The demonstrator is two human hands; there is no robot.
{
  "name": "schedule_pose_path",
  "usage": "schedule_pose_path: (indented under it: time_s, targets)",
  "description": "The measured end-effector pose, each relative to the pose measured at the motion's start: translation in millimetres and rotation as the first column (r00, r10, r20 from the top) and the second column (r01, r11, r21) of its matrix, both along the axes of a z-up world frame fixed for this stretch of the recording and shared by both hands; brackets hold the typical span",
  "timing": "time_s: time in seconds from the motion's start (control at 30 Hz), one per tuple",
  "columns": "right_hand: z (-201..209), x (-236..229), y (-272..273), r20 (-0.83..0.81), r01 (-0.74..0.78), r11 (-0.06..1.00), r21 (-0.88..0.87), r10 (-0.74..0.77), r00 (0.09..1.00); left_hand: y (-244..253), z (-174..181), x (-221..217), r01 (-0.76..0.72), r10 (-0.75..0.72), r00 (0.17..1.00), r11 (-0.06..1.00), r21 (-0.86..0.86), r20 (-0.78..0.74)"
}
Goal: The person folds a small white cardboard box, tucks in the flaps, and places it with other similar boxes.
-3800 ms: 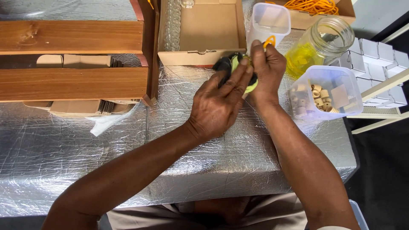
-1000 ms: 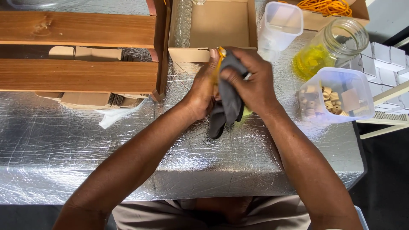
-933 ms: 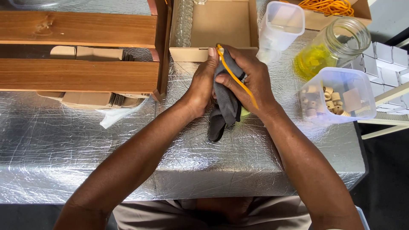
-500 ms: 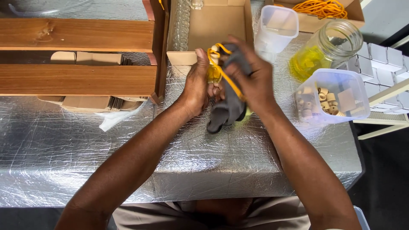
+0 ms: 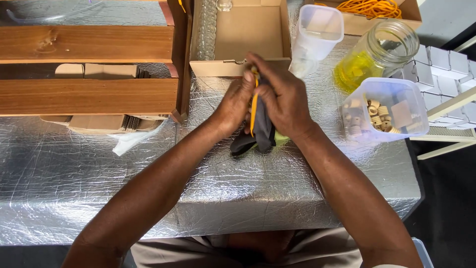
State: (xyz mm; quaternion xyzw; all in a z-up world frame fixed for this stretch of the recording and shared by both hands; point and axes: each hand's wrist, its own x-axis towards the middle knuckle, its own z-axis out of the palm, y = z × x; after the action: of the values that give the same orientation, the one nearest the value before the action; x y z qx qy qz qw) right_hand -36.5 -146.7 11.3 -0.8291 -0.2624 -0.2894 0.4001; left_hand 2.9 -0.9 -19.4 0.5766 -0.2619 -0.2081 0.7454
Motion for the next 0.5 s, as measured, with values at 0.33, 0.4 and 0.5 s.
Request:
schedule_pose_path:
  time_s: [0.33,0.4,0.5]
  targets:
    - [15.7,-12.4,2.8,-0.046,0.265,0.949,0.170,-0.261,0.964,3.6,11.1,-11.8,0.031,-0.062,0.906,0.996,0.079,0.419]
    - [15.8,-8.9,-1.2,-0.035,0.341,0.926,0.161,-0.340,0.940,5.4,30.3,-22.5,-0.093,0.056,0.896,0.994,0.063,0.441]
    - [21.8,-9.4,-7.6,0.039,0.486,0.872,0.049,-0.488,0.872,1.1,52.7,-30.1,-0.291,0.309,0.908,0.951,-0.105,0.284]
